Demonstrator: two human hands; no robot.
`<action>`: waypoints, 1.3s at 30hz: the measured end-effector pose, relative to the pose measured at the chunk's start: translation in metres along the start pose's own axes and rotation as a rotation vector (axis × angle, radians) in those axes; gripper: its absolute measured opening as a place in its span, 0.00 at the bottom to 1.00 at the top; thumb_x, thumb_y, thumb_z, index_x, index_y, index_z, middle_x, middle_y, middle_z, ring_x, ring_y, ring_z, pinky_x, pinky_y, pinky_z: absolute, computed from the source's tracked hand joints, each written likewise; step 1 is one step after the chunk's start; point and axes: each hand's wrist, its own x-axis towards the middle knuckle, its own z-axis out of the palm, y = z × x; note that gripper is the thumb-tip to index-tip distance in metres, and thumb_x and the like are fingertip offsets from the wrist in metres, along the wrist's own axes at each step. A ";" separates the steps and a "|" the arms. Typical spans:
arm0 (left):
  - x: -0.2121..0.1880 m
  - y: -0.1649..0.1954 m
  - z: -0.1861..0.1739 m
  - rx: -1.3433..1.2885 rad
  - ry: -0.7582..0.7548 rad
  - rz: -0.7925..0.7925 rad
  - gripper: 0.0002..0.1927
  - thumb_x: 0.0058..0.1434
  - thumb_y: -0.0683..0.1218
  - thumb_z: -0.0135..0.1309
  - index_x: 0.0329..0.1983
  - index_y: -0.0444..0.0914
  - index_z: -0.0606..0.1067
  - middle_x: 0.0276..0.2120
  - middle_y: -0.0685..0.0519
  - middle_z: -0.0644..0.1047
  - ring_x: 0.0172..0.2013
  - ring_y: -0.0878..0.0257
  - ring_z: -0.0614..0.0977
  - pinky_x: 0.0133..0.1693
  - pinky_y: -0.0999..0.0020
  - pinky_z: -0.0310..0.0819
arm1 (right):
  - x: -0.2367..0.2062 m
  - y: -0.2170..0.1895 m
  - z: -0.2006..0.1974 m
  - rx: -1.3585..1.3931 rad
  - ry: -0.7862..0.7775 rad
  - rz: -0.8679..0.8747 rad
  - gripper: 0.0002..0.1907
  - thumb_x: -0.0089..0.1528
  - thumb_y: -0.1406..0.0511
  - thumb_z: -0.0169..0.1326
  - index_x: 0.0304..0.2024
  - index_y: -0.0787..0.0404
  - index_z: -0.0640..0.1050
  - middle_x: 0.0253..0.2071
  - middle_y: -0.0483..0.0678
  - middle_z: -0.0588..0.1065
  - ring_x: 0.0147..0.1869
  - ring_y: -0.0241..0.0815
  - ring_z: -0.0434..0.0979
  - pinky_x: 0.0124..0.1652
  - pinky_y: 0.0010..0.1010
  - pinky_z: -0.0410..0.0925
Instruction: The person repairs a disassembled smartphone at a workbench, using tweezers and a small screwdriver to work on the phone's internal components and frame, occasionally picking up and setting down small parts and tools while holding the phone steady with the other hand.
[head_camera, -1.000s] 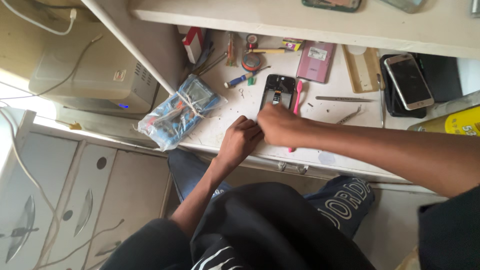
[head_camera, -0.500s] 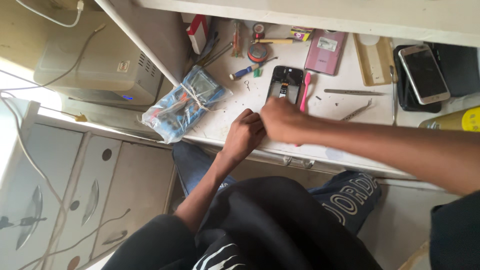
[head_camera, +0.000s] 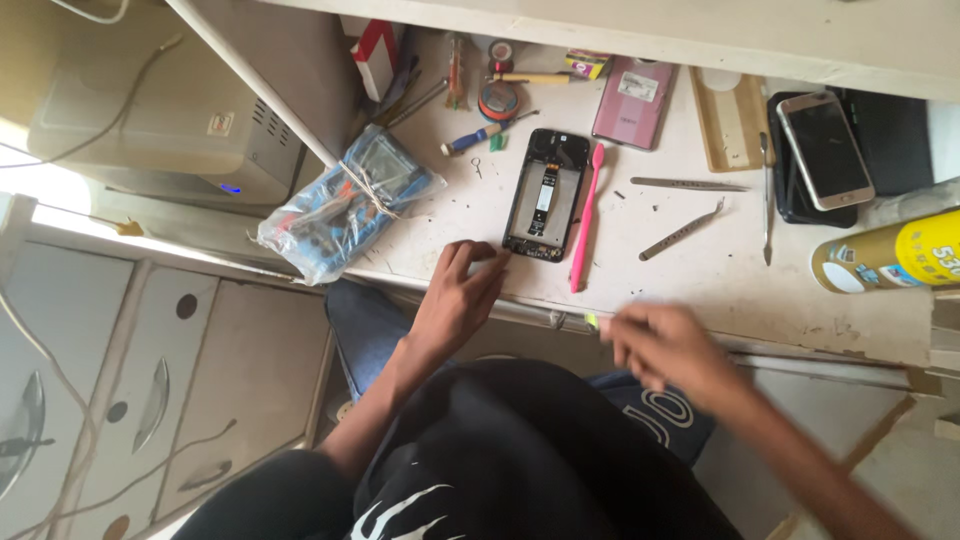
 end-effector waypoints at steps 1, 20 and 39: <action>-0.005 0.003 0.000 0.011 0.004 0.000 0.19 0.61 0.37 0.60 0.56 0.35 0.78 0.50 0.44 0.75 0.54 0.47 0.75 0.54 0.56 0.73 | -0.007 0.015 0.007 0.018 0.000 0.036 0.13 0.63 0.59 0.55 0.35 0.64 0.81 0.21 0.48 0.75 0.14 0.32 0.66 0.14 0.26 0.61; 0.003 0.039 0.018 0.396 -0.174 -0.091 0.31 0.61 0.56 0.61 0.67 0.45 0.72 0.54 0.39 0.69 0.54 0.44 0.70 0.55 0.51 0.65 | -0.019 0.106 0.096 0.134 0.130 0.078 0.17 0.64 0.56 0.56 0.39 0.64 0.84 0.21 0.45 0.75 0.23 0.32 0.70 0.26 0.24 0.63; 0.002 0.037 0.026 0.352 -0.130 -0.098 0.29 0.62 0.55 0.60 0.66 0.46 0.72 0.56 0.40 0.70 0.58 0.43 0.68 0.57 0.47 0.60 | -0.016 0.105 0.098 0.107 0.162 0.093 0.15 0.65 0.58 0.54 0.41 0.63 0.84 0.22 0.45 0.76 0.24 0.33 0.71 0.27 0.24 0.64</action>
